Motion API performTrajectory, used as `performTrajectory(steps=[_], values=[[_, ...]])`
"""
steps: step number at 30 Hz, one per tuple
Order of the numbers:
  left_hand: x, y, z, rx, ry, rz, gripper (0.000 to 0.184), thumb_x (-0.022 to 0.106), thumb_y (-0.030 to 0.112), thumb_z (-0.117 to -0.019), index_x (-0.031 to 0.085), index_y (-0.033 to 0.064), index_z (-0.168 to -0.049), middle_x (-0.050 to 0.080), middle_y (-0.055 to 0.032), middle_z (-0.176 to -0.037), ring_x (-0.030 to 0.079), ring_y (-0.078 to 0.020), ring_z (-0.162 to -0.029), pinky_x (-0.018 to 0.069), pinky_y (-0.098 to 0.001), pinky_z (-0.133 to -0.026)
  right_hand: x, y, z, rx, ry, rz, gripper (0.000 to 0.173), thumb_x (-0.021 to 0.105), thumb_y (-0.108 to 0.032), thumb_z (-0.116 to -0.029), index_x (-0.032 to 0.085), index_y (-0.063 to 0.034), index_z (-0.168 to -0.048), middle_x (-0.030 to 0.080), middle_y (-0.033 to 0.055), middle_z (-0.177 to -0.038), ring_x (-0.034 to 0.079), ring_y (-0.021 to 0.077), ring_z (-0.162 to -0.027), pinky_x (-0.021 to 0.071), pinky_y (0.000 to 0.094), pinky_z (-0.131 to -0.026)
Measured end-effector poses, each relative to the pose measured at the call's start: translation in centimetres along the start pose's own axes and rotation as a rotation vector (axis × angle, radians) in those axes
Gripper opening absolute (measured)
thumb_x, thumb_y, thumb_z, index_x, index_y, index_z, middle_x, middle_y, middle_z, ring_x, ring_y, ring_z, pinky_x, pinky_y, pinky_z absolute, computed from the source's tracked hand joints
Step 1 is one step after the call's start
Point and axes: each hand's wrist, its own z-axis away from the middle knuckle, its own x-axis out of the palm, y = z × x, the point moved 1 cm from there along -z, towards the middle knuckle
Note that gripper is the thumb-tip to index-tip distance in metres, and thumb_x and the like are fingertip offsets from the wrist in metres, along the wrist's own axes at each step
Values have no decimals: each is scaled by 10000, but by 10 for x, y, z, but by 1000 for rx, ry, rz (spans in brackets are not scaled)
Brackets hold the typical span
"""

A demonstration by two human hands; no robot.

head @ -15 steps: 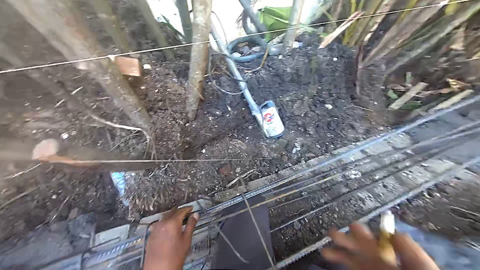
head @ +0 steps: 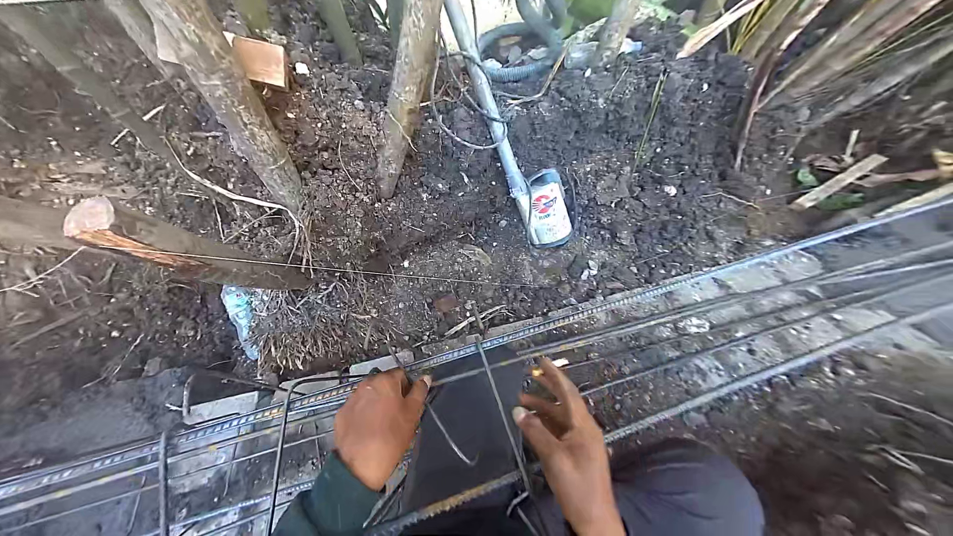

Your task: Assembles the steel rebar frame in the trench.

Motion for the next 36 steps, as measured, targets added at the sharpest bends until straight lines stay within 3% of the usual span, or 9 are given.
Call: performTrajectory(steps=[3, 7, 13, 16, 19, 23, 27, 31, 36], values=[[10, 1, 5, 46, 20, 143, 463, 563, 515, -997, 720, 84, -936, 691, -127, -851, 684, -326, -828, 537, -597, -743, 19, 5, 1, 98, -56, -47, 750, 746, 8, -825, 457, -26, -1517, 578, 150, -1429, 744, 221, -981, 668, 375, -781], [25, 20, 15, 119, -3, 277, 420, 586, 503, -986, 722, 108, -951, 676, -64, -808, 668, -253, -768, 546, -534, -725, 28, 8, 0, 142, -17, -148, 687, 692, 95, -819, 502, -22, -1469, 638, 126, -1334, 749, 238, -752, 672, 398, -630], [45, 27, 6, 227, 30, 515, 309, 663, 420, -943, 696, 129, -845, 603, 30, -672, 575, -118, -602, 503, -371, -605, -28, 5, -35, 75, 141, -99, 554, 677, 54, -823, 590, 14, -1369, 703, 141, -1187, 721, 243, -703, 633, 398, -574], [57, 35, 7, 254, -73, 634, 299, 708, 379, -924, 666, 117, -785, 554, 42, -617, 509, -90, -529, 453, -312, -540, -62, 10, -55, 13, 221, 102, 518, 693, -37, -855, 617, -48, -1367, 706, 117, -1184, 727, 227, -741, 641, 416, -643], [76, 36, 8, 291, -124, 772, 284, 727, 333, -916, 644, 110, -763, 530, 47, -585, 482, -74, -486, 426, -272, -492, -85, 14, -56, -7, 289, 274, 511, 699, -134, -904, 605, -86, -1404, 697, 123, -1235, 734, 222, -893, 626, 445, -764], [93, 34, 9, 331, -126, 865, 259, 713, 287, -934, 638, 103, -768, 530, 46, -588, 490, -70, -490, 435, -255, -497, -100, 22, -41, -51, 369, 308, 496, 639, -242, -941, 603, -56, -1399, 715, 101, -1188, 718, 171, -1020, 617, 377, -848], [103, 30, 16, 371, -129, 925, 228, 689, 261, -955, 649, 91, -808, 550, 43, -606, 510, -62, -508, 451, -248, -507, -114, 12, -25, -175, 519, 267, 483, 603, -241, -964, 596, 21, -1370, 698, 145, -1208, 699, 170, -1049, 596, 359, -897], [113, 35, 18, 429, -116, 1114, 204, 603, 182, -1007, 665, 46, -868, 611, 56, -681, 554, -6, -568, 495, -192, -566, -112, -9, 2, -297, 553, 242, 452, 572, -160, -992, 557, 142, -1328, 668, 187, -1231, 675, 102, -1072, 576, 266, -914], [112, 49, 20, 473, -136, 1058, 252, 548, 211, -1041, 651, -4, -960, 600, 20, -714, 555, -28, -607, 507, -226, -616, -108, 3, 18, -332, 428, 59, 382, 550, -85, -1007, 541, 118, -1331, 700, 24, -1180, 693, 50, -1018, 614, 283, -864]])
